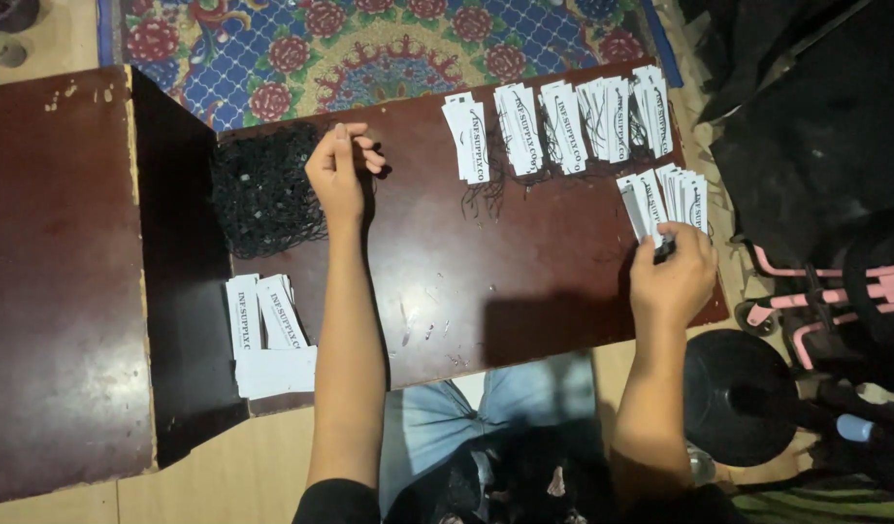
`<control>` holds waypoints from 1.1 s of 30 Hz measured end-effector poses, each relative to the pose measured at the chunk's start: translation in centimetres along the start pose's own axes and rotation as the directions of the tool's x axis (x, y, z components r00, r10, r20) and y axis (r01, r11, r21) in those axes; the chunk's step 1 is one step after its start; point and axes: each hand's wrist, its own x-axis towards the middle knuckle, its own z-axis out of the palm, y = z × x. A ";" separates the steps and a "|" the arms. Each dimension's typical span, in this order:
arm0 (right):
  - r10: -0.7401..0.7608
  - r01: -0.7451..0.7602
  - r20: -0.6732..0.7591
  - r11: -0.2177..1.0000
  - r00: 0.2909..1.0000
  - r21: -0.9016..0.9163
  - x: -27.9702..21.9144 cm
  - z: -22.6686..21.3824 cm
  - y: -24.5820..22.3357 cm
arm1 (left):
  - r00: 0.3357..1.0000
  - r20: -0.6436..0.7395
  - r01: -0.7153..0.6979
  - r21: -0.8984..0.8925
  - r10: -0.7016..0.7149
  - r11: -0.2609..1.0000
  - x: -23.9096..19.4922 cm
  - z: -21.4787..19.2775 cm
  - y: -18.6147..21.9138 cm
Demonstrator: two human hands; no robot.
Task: The person sits on the floor and repeatedly picks up small white tags and black cords, threading the cords through the tags and placing them in a pile. The process is repetitive and involves handling many identical items.
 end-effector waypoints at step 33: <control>-0.118 0.114 0.021 0.985 0.993 0.129 3.0 3.0 -3.7 | 0.985 -0.077 -0.142 0.151 0.155 0.978 0.4 -0.3 0.8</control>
